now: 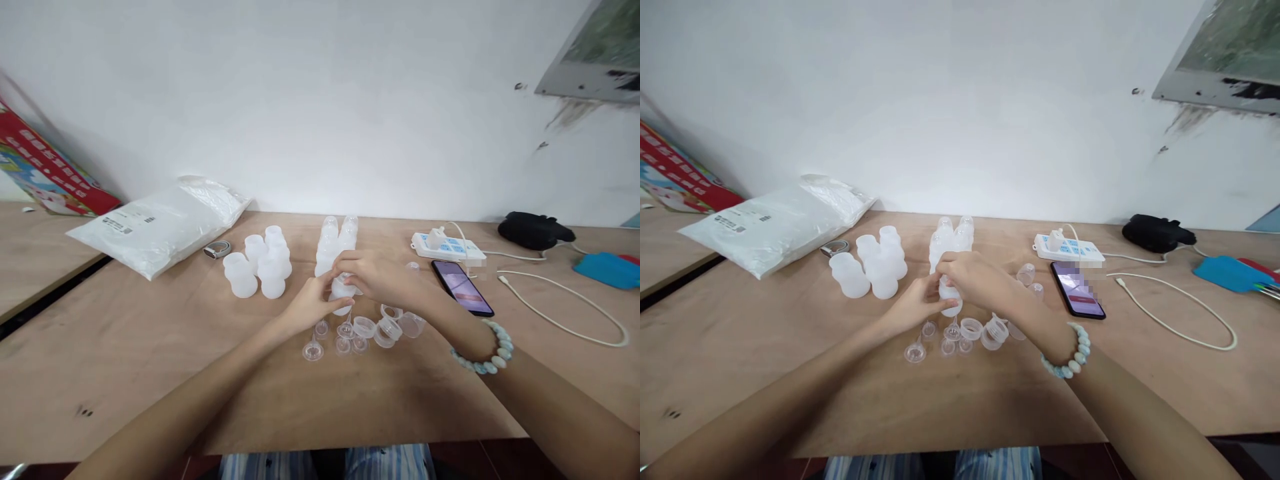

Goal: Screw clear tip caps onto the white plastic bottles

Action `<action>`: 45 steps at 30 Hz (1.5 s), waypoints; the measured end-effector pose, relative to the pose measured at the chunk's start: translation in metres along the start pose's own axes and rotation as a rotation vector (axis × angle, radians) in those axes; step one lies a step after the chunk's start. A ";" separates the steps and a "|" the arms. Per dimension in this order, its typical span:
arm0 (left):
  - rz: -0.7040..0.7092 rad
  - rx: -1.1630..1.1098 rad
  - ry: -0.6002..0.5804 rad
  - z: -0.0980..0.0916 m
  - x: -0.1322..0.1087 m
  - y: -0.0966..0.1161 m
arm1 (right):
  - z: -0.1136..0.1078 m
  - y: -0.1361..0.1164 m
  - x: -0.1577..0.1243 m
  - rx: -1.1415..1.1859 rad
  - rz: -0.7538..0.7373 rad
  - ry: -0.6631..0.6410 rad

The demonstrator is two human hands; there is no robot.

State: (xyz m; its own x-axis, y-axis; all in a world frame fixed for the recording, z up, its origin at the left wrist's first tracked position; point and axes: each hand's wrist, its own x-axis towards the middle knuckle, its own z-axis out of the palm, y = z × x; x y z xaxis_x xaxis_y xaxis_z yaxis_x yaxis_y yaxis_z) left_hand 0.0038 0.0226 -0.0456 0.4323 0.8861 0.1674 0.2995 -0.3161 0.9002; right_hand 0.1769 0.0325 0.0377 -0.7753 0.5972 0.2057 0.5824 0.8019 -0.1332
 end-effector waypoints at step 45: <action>-0.342 0.799 -0.010 -0.096 0.081 0.035 | 0.028 0.031 -0.047 0.506 0.333 0.854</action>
State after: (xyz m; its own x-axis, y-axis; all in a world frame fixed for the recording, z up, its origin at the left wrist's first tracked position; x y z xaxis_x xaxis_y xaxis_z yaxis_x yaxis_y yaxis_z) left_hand -0.0322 0.1162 0.0377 0.2160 0.9740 -0.0680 0.9201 -0.1798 0.3479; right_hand 0.2248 0.0299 -0.0035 -0.0497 0.7369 0.6742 0.4114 0.6302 -0.6585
